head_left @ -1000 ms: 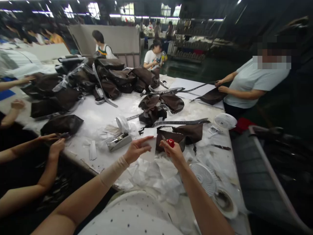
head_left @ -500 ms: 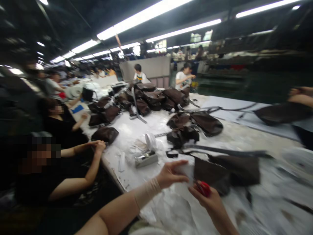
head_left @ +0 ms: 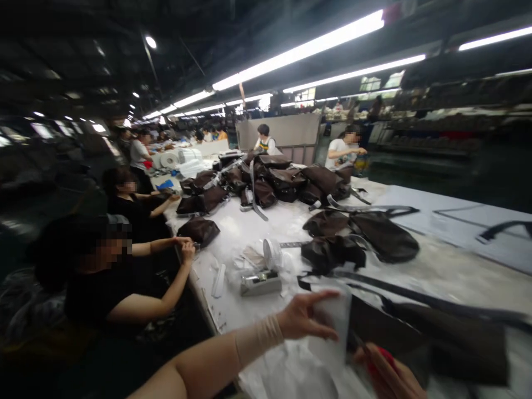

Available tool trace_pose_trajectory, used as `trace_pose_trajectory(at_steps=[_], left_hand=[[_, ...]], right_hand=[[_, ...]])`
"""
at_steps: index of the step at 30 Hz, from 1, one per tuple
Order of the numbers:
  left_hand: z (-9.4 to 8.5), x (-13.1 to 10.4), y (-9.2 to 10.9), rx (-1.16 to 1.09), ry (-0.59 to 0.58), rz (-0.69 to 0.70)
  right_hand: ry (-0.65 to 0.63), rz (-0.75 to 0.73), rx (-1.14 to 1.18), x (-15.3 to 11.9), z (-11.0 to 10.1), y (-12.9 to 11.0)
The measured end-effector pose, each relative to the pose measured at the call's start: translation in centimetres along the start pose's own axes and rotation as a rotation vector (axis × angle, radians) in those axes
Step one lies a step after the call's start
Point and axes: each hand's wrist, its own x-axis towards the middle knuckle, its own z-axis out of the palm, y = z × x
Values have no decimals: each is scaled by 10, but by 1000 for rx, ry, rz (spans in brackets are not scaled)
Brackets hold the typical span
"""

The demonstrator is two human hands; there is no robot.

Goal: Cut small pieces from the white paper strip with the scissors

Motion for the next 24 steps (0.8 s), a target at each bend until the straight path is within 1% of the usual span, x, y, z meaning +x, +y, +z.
trace_pose_trajectory(at_steps=[1,2,3,7,13,16,20,24], left_hand=[[-1,-2,2,37,-2,11],[-2,-3,4,68,-5,34],[-4,-4,5,93,-4,62],[-8,-5,4,170,-38,123],[-6,-10,5,349,-43,256],[-6,-11,7,416,-49,306],[-6,-11,5,427,-67,309],[-3,-12,4,368,-87,264]], right_hand=[[2,34,2,-4,-4,-3],[-56,68,6,-7,-9,-6],[-102,64,0,-10,-12,-9],[-212,54,-57,-13,-22,-21],[-296,46,-84,-11,-25,-26],[-316,27,-92,-8,-24,-27],[-331,-7,-126,-3,-19,-34],[-350,-52,-134,1,-13,-40]])
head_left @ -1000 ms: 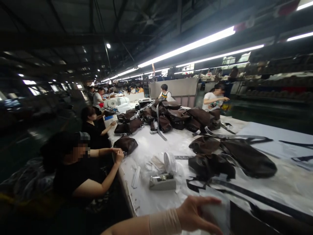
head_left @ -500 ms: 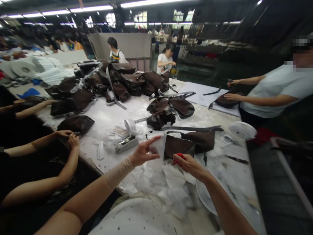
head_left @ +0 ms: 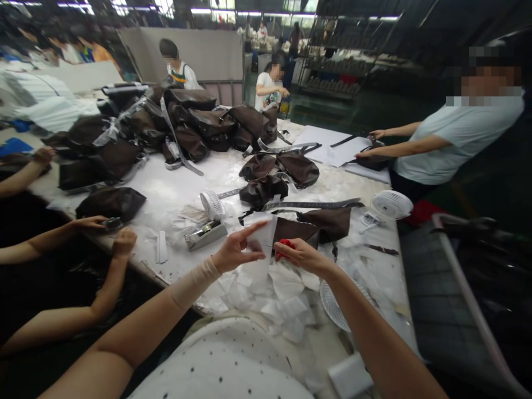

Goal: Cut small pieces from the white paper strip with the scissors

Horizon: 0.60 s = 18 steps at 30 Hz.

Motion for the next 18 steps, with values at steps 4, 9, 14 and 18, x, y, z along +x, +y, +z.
trace_pose_trajectory(at_steps=[4,9,14,18], left_hand=[[2,0,3,-45,-1,-55],[0,1,6,-31,32,2],[-1,2,5,-8,17,1],[-1,2,5,25,30,29]], right_hand=[[-4,-22,-29,3,2,-2],[5,-18,-42,1,2,-4],[9,-22,-36,1,3,-4],[35,-57,-55,3,4,0]])
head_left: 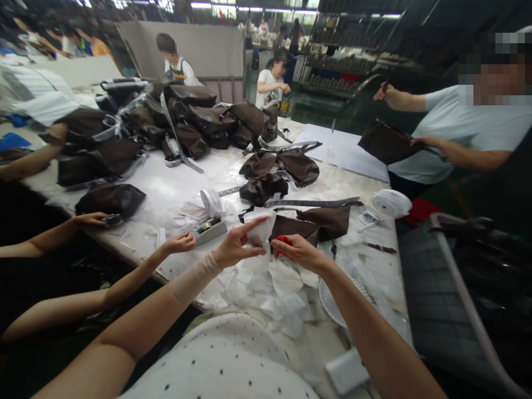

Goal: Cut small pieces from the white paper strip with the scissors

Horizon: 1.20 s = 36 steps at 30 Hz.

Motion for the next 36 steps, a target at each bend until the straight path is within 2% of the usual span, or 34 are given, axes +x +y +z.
trace_pose_trajectory(at_steps=[7,13,17,24,28,36], left_hand=[[0,-2,-3,-112,-48,-70],[-1,-1,-7,-35,11,-10],[-1,-1,-6,-72,-4,-37],[8,0,-5,-122,-54,-31],[10,0,-4,-79,-50,-17],[14,-1,1,-173,-65,-62]], right_hand=[[34,17,-16,0,1,-6],[26,32,-31,-3,-3,-4],[3,36,-57,-4,-7,0],[-8,37,-11,3,4,-9],[5,19,25,6,7,-14],[-68,-4,-12,13,9,-8]])
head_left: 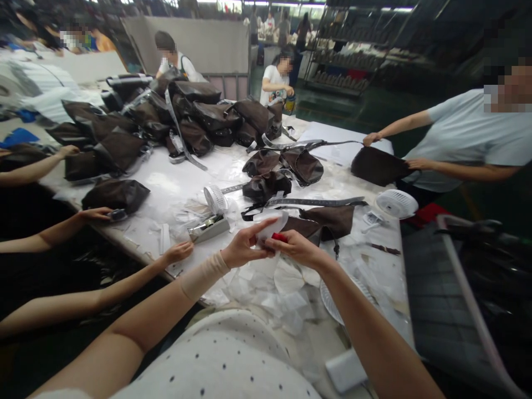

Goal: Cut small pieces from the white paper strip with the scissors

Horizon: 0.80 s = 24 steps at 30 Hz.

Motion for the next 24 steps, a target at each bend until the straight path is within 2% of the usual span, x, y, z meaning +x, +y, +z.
trace_pose_trajectory(at_steps=[4,7,10,13,15,18,21,24], left_hand=[[4,-2,1,-131,-58,-51],[0,-4,-12,-142,-56,-87],[-18,-6,-49,-2,40,-243],[-44,-3,-99,286,183,-572],[-60,5,-130,404,221,-704],[-75,30,-163,556,242,-768],[-85,67,-182,688,275,-759],[-96,104,-196,764,271,-777]], right_hand=[[31,-11,39,1,2,0],[58,-5,44,-4,1,1],[79,45,113,-15,0,12],[157,131,286,-27,10,38],[232,199,401,-34,26,61],[374,306,549,-44,62,99],[515,436,648,-56,100,134],[633,565,674,-72,126,160]])
